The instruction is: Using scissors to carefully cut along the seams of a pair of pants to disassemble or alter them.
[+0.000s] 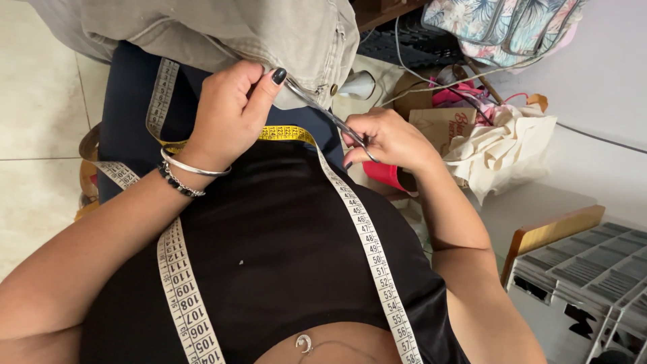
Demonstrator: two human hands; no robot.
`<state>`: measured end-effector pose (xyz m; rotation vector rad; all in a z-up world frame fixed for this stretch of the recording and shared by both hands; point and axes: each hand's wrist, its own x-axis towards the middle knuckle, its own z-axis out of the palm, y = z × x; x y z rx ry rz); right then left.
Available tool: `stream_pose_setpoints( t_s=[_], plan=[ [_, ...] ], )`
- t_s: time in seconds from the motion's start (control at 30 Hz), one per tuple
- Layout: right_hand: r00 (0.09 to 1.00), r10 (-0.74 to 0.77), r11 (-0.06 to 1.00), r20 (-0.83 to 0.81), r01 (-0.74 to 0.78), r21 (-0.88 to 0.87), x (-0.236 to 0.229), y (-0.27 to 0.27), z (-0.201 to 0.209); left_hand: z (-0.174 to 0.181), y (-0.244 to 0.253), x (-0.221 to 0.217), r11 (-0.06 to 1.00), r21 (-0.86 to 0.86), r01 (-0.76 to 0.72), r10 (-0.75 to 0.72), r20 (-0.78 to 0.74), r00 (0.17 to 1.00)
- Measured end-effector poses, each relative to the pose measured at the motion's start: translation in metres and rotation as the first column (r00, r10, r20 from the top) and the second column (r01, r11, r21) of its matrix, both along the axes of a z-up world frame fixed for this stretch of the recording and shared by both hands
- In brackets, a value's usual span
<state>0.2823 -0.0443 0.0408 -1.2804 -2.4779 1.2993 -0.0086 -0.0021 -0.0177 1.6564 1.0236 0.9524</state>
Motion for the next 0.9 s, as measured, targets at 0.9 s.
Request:
stream_pose_setpoints(
  t_s=[0.9],
  plan=[
    [0.998, -0.052, 0.998, 0.018, 0.051, 0.033, 0.004, -0.005, -0.009, 0.002, 0.001, -0.001, 0.999, -0.045, 0.017, -0.017, 0.018, 1.0]
  ],
)
